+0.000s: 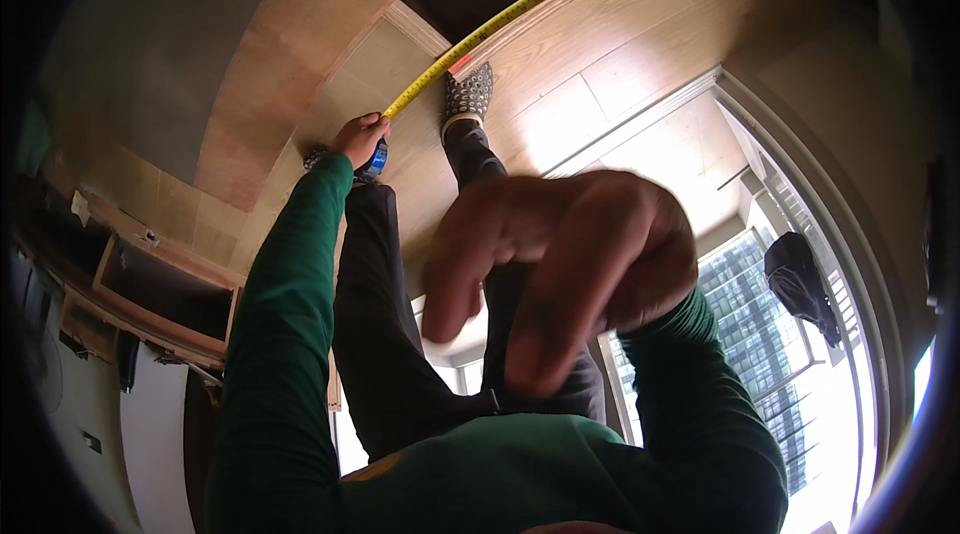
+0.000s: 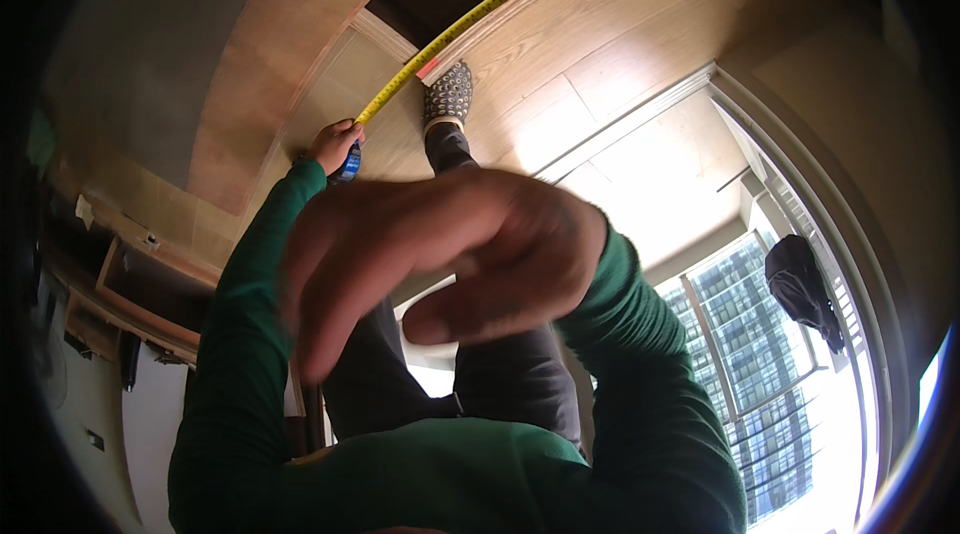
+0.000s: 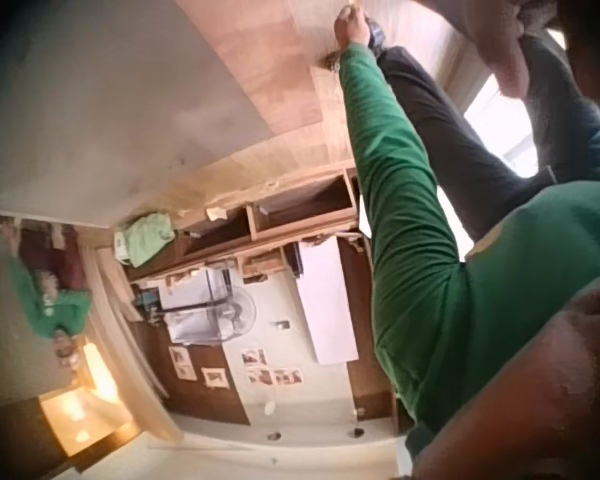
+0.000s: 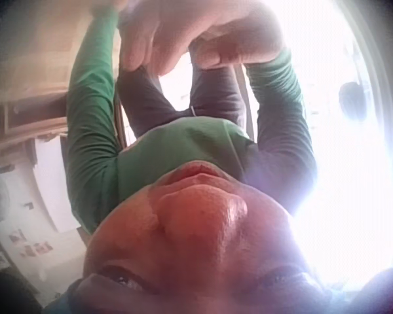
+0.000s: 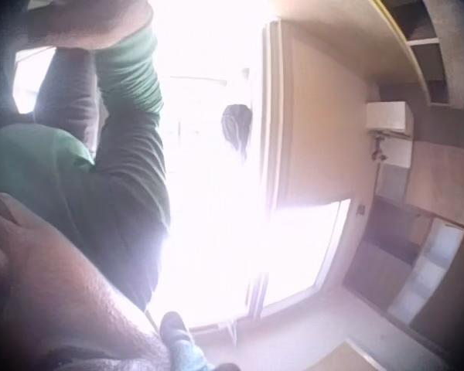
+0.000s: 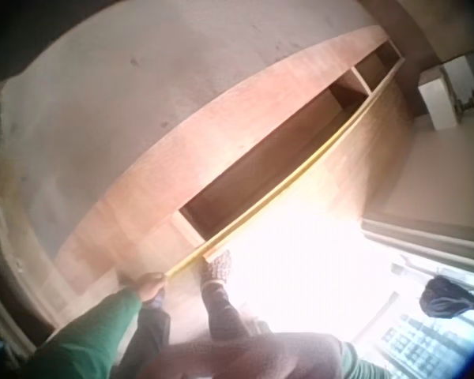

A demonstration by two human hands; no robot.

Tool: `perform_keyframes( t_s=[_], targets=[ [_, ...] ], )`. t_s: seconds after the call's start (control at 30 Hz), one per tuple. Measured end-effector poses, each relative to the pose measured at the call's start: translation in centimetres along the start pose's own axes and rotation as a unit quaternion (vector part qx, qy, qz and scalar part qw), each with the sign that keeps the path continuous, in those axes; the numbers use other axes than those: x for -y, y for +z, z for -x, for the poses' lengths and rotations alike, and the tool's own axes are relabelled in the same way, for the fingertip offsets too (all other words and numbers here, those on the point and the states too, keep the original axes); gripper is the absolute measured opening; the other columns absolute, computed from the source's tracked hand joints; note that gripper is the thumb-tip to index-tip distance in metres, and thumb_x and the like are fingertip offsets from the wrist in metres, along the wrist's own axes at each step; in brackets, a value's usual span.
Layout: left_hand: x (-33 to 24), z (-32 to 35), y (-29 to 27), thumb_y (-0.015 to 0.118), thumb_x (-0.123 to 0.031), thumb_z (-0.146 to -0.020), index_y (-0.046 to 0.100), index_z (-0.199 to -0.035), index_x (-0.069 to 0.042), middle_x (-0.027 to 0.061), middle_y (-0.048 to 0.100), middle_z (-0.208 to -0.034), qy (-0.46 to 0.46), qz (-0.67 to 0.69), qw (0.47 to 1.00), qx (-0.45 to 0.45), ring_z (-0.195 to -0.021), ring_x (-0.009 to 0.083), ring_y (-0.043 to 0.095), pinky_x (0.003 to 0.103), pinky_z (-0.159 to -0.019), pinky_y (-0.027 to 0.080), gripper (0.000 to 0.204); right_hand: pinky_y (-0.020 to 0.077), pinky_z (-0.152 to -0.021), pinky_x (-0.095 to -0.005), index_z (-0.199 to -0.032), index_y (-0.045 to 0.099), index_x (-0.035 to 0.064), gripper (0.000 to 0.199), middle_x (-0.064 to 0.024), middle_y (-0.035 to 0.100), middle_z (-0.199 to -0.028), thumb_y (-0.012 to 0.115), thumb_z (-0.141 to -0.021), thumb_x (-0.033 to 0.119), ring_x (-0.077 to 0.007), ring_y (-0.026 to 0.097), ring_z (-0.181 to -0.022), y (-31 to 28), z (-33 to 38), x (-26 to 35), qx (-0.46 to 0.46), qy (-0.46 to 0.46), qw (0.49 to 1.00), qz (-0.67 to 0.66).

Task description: The person uses a tape measure to determine the dimensions of a large wooden bed frame and several boards. They pull the tape measure across the interior and exterior of the frame and then pick up a long board to move it.

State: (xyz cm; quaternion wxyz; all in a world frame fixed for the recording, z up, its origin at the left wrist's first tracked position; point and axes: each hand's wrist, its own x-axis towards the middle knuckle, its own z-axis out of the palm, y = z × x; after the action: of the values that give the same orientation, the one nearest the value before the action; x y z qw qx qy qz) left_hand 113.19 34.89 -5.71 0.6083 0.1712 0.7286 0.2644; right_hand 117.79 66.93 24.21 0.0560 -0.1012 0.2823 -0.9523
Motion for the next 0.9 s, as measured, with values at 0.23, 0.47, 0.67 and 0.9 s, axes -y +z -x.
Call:
perform_keyframes(
  t_s=[0.23, 0.47, 0.67, 0.9],
  targets=[
    [-0.6, 0.2, 0.3, 0.046, -0.033, -0.091, 0.058, -0.079, -0.004, 0.0085, 0.061, -0.076, -0.006, -0.007, 1.0, 0.0, -0.074, 0.0199, 0.057, 0.031, -0.071, 0.043, 0.033, 0.0416, -0.088, -0.0368, -0.112, 0.055, -0.005, 0.03, -0.0171, 0.058, -0.105, 0.048, -0.083, -0.001, -0.0278, 0.053, -0.101, 6.7, -4.2, -1.3, 0.088, -0.176, 0.965, -0.171],
    [-0.4, 0.2, 0.2, 0.044, -0.035, -0.092, 0.057, -0.08, -0.004, 0.0109, 0.061, -0.076, 0.011, -0.041, 0.999, -0.004, -0.075, 0.0244, 0.059, 0.033, -0.07, 0.045, 0.036, 0.0394, -0.09, -0.0387, -0.111, 0.055, -0.005, 0.029, -0.017, 0.057, -0.106, 0.046, -0.084, 0.001, -0.0298, 0.05, -0.105, 8.9, -6.2, -2.7, 0.07, -0.292, 0.923, -0.242],
    [-0.5, 0.1, 0.3, 0.043, -0.034, -0.093, 0.057, -0.081, -0.004, 0.0117, 0.061, -0.077, 0.003, -0.028, 1.0, -0.008, -0.076, 0.0263, 0.059, 0.034, -0.071, 0.045, 0.035, 0.0375, -0.091, -0.0403, -0.111, 0.055, -0.005, 0.028, -0.0169, 0.057, -0.107, 0.045, -0.085, 0.002, -0.0314, 0.047, -0.108, 9.5, -6.7, -3.7, 0.064, -0.34, 0.904, -0.252],
    [-0.1, -0.2, 0.3, 0.045, -0.035, -0.091, 0.056, -0.079, -0.004, 0.0092, 0.058, -0.074, 0.002, -0.008, 1.0, -0.011, -0.074, 0.0214, 0.057, 0.031, -0.071, 0.043, 0.036, 0.0353, -0.093, -0.0422, -0.11, 0.055, -0.005, 0.028, -0.0167, 0.056, -0.108, 0.044, -0.086, 0.003, -0.0334, 0.044, -0.111, 9.8, -7.3, -3.8, 0.068, -0.358, 0.896, -0.253]
  ],
)
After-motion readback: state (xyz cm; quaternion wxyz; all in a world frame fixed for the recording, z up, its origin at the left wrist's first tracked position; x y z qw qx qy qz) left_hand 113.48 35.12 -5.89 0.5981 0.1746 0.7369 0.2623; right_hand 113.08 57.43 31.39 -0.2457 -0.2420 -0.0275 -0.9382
